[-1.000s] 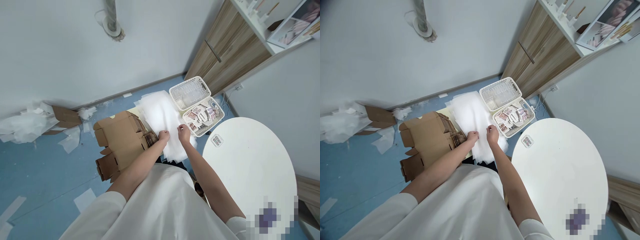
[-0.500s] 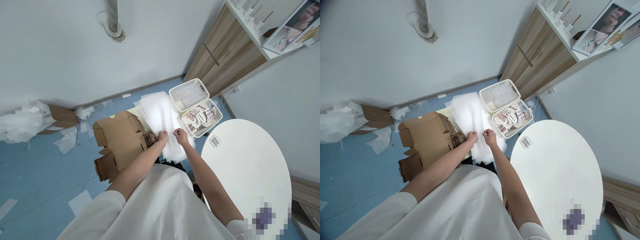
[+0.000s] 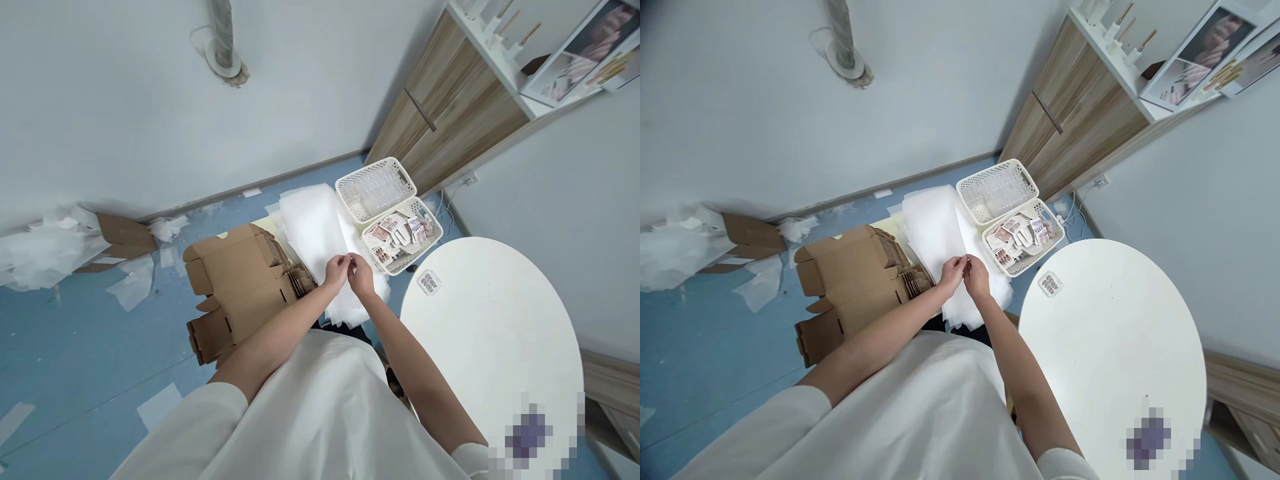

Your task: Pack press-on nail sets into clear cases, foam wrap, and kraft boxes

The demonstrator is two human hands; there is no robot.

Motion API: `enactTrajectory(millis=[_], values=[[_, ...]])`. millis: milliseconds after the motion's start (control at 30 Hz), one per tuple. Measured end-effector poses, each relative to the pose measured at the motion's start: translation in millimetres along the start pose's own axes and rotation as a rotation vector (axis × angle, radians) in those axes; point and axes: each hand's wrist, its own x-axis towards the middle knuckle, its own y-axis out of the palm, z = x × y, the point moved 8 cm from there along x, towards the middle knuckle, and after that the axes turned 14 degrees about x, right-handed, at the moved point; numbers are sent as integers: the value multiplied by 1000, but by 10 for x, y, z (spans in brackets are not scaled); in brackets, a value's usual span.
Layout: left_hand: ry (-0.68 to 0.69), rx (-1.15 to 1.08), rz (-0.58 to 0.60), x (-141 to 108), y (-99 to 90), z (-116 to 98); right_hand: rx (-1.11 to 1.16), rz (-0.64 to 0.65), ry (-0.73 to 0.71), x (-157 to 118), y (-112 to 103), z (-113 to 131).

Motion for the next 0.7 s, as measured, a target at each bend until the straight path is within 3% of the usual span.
enactTrajectory(millis=[167,533,700], values=[[-143,-133,-24,-2,-4,136,76,-45,149,-24,-56,-114],[-89,-82,33,61,-11,123,492,-55,370,44,-37,-404],[-113,-41,40,93,-27,115,527,-65,512,3,0,-578]])
